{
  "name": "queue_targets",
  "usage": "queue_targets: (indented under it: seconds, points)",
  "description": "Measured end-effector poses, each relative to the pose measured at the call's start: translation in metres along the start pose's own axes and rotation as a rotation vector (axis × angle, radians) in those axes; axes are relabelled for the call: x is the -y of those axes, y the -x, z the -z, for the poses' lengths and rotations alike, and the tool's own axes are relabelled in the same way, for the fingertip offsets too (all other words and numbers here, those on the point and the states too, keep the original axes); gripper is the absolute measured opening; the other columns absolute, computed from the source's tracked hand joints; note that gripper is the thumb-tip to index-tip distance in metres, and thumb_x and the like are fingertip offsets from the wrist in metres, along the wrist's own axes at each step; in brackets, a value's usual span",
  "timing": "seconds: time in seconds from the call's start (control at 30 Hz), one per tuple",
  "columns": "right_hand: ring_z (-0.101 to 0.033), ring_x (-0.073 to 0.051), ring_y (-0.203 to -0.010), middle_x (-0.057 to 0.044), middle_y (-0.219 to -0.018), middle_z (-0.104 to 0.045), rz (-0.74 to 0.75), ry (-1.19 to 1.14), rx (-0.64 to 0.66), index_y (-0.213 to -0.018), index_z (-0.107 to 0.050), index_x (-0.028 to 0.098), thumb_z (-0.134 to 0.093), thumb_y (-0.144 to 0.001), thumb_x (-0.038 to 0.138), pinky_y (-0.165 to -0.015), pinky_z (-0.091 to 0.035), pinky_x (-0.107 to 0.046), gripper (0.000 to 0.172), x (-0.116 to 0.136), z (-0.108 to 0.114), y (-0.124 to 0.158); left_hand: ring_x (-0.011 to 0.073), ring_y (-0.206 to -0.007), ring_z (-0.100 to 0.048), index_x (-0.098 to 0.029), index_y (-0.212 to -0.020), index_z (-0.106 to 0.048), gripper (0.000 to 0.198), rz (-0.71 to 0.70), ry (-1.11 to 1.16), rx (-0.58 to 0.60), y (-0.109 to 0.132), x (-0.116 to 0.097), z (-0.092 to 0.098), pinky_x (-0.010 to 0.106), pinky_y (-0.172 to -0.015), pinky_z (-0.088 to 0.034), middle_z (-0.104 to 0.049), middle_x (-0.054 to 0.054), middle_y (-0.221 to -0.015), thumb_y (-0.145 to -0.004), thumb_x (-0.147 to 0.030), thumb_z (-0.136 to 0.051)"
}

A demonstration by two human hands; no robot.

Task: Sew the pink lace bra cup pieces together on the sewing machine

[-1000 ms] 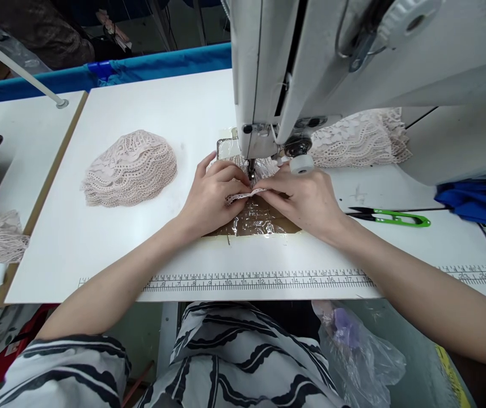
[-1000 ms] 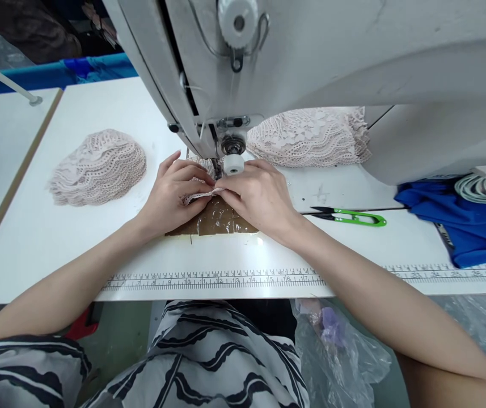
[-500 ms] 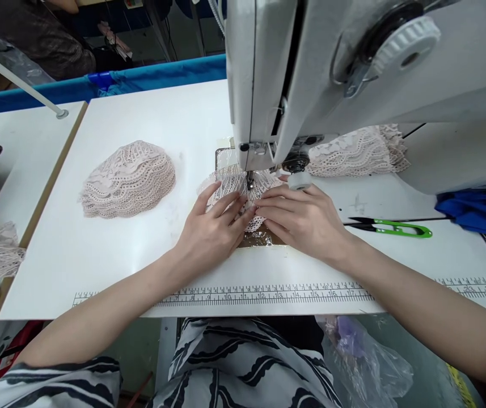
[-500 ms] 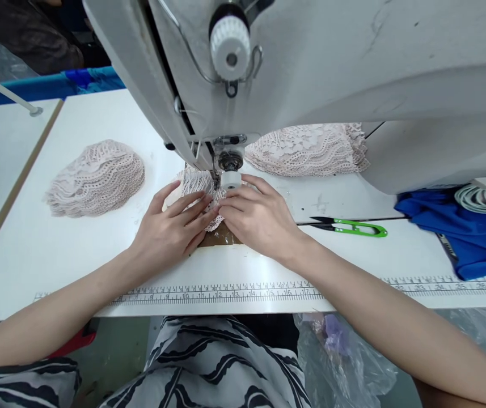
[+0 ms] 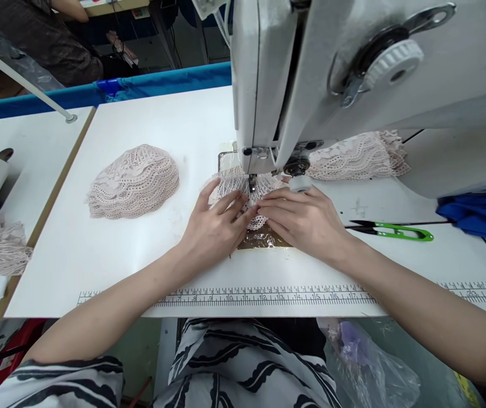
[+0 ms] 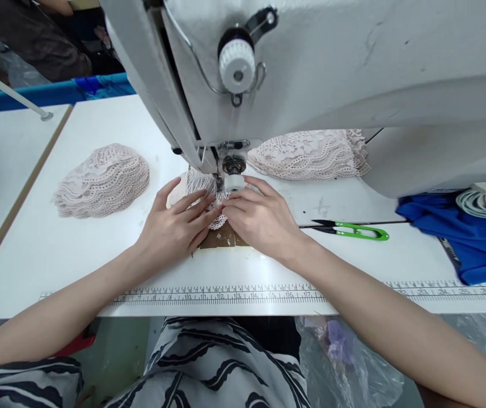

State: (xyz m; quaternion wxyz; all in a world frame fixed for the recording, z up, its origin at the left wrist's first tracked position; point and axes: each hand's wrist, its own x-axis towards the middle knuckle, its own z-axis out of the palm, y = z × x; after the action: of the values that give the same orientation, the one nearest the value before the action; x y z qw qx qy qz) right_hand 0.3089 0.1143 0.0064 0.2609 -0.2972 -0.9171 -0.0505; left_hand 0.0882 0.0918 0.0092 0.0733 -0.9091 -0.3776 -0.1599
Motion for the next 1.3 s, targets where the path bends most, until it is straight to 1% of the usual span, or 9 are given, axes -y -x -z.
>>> queue_targets:
  seconds: [0.13,0.23,0.43,0.53,0.7,0.8,0.87,1.1,1.3]
  points:
    - [-0.071,-0.021,-0.094,-0.001,-0.101,-0.078,-0.011,0.019,-0.008,-0.092,-0.076,0.021,-0.053,-0.097,0.009,-0.091,-0.051,-0.041,0.026,-0.003,-0.002,-0.002,0.0271,-0.125,-0.063,-0.026,-0.127,-0.067,0.034,0.022,0.024,0.004,-0.004,0.004,-0.002,0.068,-0.118,-0.032,-0.072,0.007,-0.124,-0.098,-0.018,-0.049]
    - [-0.071,-0.02,-0.089,-0.001,-0.1,-0.078,-0.02,0.045,0.0,-0.093,-0.076,0.02,-0.051,-0.098,0.01,-0.088,-0.052,-0.04,0.027,-0.006,-0.005,-0.003,0.0277,-0.125,-0.062,-0.027,-0.127,-0.068,0.035,0.032,0.027,0.01,-0.007,0.007,-0.003,0.069,-0.119,-0.03,-0.072,0.007,-0.124,-0.099,-0.018,-0.048]
    - [-0.07,-0.022,-0.099,-0.002,-0.1,-0.078,-0.083,0.043,0.011,-0.093,-0.076,0.022,-0.049,-0.1,0.012,-0.094,-0.051,-0.041,0.029,-0.012,-0.009,-0.007,0.0271,-0.127,-0.061,-0.028,-0.13,-0.065,0.036,0.035,0.014,-0.004,-0.011,0.015,-0.009,0.071,-0.118,-0.029,-0.071,0.007,-0.126,-0.101,-0.019,-0.046]
    - [-0.069,-0.023,-0.096,-0.002,-0.1,-0.078,-0.087,0.087,0.008,-0.096,-0.076,0.023,-0.052,-0.1,0.016,-0.1,-0.047,-0.043,0.026,-0.013,-0.011,-0.006,0.0261,-0.127,-0.061,-0.029,-0.131,-0.063,0.033,0.038,-0.035,-0.012,-0.01,0.016,-0.01,0.071,-0.118,-0.029,-0.071,0.005,-0.127,-0.103,-0.024,-0.046]
    - [-0.067,-0.022,-0.097,-0.002,-0.109,-0.077,0.004,0.171,-0.027,-0.105,-0.074,0.02,-0.054,-0.103,0.024,-0.102,-0.044,-0.043,0.021,-0.007,-0.008,0.001,0.0254,-0.128,-0.061,-0.026,-0.128,-0.063,0.03,-0.038,-0.116,-0.005,-0.001,0.003,-0.001,0.066,-0.117,-0.037,-0.071,0.005,-0.127,-0.105,-0.03,-0.045]
    - [-0.067,-0.021,-0.099,-0.003,-0.109,-0.077,0.059,0.171,-0.017,-0.106,-0.074,0.017,-0.052,-0.104,0.022,-0.098,-0.045,-0.042,0.023,-0.003,-0.005,0.003,0.0252,-0.12,-0.066,-0.022,-0.125,-0.066,0.029,-0.08,-0.115,-0.06,0.003,-0.003,0.002,0.064,-0.114,-0.04,-0.073,0.007,-0.121,-0.104,-0.028,-0.046]
    - [-0.067,-0.021,-0.099,-0.004,-0.107,-0.077,0.063,0.169,-0.024,-0.105,-0.074,0.015,-0.052,-0.104,0.022,-0.096,-0.046,-0.041,0.023,-0.002,-0.004,0.003,0.0256,-0.116,-0.068,-0.02,-0.122,-0.068,0.028,-0.074,-0.088,-0.1,0.004,-0.003,0.0,0.064,-0.115,-0.039,-0.075,0.007,-0.116,-0.103,-0.027,-0.05]
    - [-0.068,-0.022,-0.098,-0.005,-0.105,-0.077,0.067,0.16,-0.039,-0.103,-0.074,0.011,-0.055,-0.102,0.019,-0.101,-0.046,-0.042,0.02,-0.002,-0.004,0.001,0.0263,-0.114,-0.069,-0.019,-0.122,-0.071,0.027,-0.061,-0.025,-0.123,0.002,0.002,-0.004,0.063,-0.12,-0.031,-0.076,0.008,-0.113,-0.1,-0.027,-0.056]
    - [-0.068,-0.021,-0.098,-0.004,-0.109,-0.077,0.049,0.181,-0.021,-0.104,-0.074,0.012,-0.054,-0.103,0.021,-0.105,-0.044,-0.043,0.022,-0.003,-0.005,0.001,0.0248,-0.116,-0.068,-0.021,-0.12,-0.071,0.028,-0.052,-0.041,-0.123,0.001,0.004,-0.005,0.063,-0.12,-0.03,-0.076,0.006,-0.114,-0.103,-0.03,-0.051]
